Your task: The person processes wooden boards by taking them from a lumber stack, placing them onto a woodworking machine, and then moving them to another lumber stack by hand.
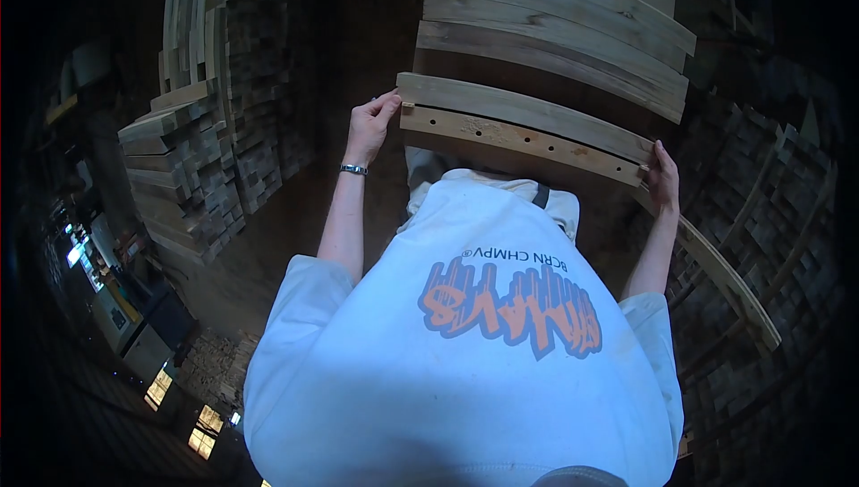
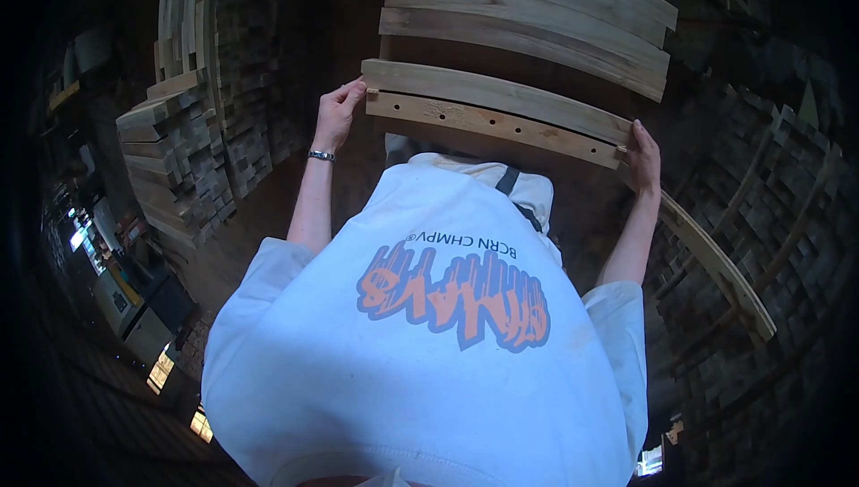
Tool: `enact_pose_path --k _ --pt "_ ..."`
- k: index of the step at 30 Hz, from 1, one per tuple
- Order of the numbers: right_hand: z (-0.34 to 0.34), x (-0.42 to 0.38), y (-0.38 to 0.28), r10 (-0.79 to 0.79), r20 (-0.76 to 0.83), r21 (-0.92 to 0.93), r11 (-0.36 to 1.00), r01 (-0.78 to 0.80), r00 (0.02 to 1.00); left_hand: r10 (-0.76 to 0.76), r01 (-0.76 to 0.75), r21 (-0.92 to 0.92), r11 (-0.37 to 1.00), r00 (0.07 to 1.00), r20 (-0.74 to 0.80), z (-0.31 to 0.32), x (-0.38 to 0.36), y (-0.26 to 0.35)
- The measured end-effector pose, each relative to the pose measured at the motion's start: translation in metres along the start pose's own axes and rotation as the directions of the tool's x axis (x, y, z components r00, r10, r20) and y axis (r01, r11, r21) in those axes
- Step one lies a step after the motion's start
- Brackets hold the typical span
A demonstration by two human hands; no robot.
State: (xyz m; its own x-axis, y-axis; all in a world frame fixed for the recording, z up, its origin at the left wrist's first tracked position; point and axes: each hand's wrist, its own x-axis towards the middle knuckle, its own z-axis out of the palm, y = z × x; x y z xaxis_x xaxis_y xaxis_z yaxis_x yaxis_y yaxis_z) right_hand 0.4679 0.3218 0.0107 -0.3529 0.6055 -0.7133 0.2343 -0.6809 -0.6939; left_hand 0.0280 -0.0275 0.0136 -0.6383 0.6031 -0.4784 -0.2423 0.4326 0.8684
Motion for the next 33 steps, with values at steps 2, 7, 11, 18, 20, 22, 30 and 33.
enact_pose_path --k 2,7,11,18,20,22,30,33 --pt "-0.003 0.002 0.002 0.022 0.057 0.031 0.999 -0.024 0.998 -0.065 0.065 -0.056 0.996 0.998 -0.004 0.002 -0.003 0.005" --pt "-0.010 0.014 -0.002 0.092 0.048 0.085 0.992 -0.095 0.995 -0.105 0.122 -0.298 0.947 0.992 0.073 -0.003 0.002 -0.007" --pt "0.015 0.034 -0.035 -0.182 -0.297 -0.121 0.981 0.152 0.938 -0.154 0.196 -0.424 0.884 0.979 0.131 -0.016 0.041 -0.002" --pt "0.043 0.030 -0.049 -0.421 -0.166 -0.577 0.775 0.258 0.892 0.034 -0.045 0.208 0.977 0.998 0.059 0.010 0.085 0.052" --pt "0.034 0.032 -0.044 -0.394 -0.131 -0.458 0.838 0.297 0.910 0.043 -0.046 0.143 0.989 0.999 0.023 0.008 0.083 0.041" --pt "0.029 0.027 -0.045 -0.280 0.021 -0.288 0.918 0.274 0.960 0.022 -0.025 0.131 0.991 1.000 0.020 0.007 0.071 0.041" --pt "0.002 0.019 -0.028 -0.057 0.177 -0.135 0.987 0.081 0.983 -0.083 0.083 0.010 0.997 0.988 0.131 -0.011 0.057 0.024" --pt "-0.001 0.021 -0.027 -0.070 0.180 -0.162 0.982 0.100 0.981 -0.136 0.172 -0.144 0.975 0.963 0.234 -0.015 0.063 0.032"
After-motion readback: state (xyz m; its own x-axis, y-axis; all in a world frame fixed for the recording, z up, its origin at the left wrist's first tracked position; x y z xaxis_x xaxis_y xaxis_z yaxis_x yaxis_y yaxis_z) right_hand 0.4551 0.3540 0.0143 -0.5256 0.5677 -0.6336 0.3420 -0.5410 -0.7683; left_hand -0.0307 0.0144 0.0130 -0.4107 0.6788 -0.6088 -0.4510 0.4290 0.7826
